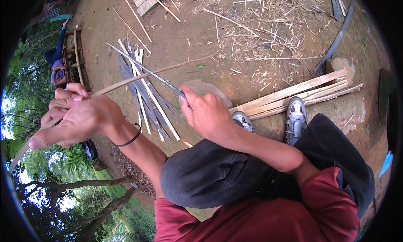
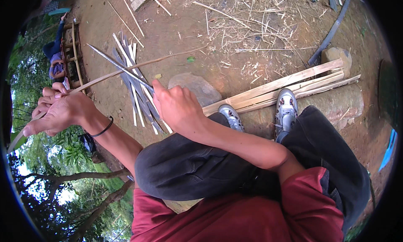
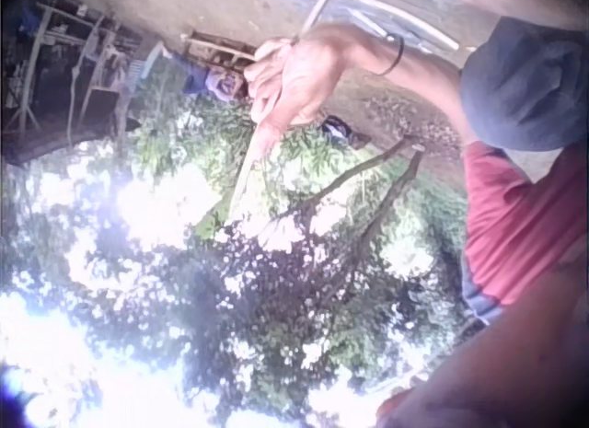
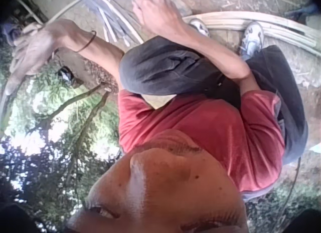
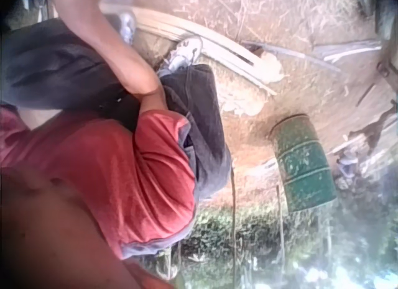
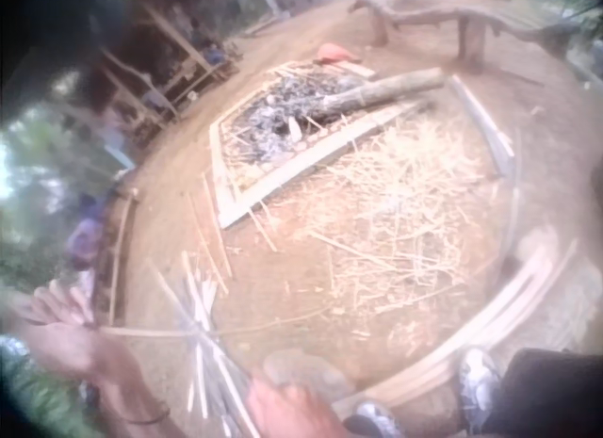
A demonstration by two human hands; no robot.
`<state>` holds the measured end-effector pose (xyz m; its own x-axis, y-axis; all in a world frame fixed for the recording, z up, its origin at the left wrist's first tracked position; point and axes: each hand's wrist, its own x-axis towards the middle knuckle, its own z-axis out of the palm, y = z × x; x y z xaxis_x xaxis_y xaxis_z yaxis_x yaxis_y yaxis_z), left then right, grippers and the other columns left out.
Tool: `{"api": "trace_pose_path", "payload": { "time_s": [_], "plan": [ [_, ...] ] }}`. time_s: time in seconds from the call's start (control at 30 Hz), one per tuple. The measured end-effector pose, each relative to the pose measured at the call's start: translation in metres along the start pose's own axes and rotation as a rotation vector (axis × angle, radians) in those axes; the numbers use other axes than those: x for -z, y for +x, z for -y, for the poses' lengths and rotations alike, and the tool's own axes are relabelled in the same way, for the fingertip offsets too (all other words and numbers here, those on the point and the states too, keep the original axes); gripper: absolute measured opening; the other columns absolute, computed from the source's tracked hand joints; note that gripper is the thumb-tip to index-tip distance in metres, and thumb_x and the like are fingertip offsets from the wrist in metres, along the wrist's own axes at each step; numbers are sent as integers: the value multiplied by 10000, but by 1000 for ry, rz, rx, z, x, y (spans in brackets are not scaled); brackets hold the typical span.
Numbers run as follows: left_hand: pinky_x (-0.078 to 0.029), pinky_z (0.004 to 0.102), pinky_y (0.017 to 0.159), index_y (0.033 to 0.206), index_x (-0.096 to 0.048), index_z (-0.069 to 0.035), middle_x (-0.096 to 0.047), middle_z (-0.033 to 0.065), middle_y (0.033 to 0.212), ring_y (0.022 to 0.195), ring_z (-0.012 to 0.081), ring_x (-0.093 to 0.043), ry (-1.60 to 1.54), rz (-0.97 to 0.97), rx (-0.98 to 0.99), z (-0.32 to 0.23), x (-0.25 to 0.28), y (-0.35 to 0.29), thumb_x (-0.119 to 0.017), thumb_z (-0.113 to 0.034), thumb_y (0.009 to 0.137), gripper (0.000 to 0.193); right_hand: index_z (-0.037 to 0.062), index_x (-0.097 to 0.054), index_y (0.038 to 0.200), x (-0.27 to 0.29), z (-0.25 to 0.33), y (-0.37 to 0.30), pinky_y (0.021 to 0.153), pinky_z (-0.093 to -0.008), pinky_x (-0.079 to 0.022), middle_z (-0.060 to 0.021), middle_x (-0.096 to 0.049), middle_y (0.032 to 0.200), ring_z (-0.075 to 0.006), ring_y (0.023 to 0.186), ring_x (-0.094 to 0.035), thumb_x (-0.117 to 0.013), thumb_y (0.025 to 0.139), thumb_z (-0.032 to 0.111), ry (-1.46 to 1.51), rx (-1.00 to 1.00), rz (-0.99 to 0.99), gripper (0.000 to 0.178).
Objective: The person shaves a thin wooden strip with a machete.
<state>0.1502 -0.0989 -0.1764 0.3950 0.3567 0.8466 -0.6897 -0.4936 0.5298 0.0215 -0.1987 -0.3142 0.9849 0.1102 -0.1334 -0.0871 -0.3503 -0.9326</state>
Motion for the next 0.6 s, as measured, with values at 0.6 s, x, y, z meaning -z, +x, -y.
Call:
{"api": "trace_pose_path", "payload": {
  "time_s": [0.6],
  "plan": [
    [-244,266,313,591,-205,-132,-193,-10,532,427,142,-227,23,-151,-1,3,6,-2,-356,-725,881,677,-12,-583,1059,11,36,-9,537,-459,-488,-189,-585,568,-372,548,-613,-564,887,126,-22,124,-65,221]
  ]
}}
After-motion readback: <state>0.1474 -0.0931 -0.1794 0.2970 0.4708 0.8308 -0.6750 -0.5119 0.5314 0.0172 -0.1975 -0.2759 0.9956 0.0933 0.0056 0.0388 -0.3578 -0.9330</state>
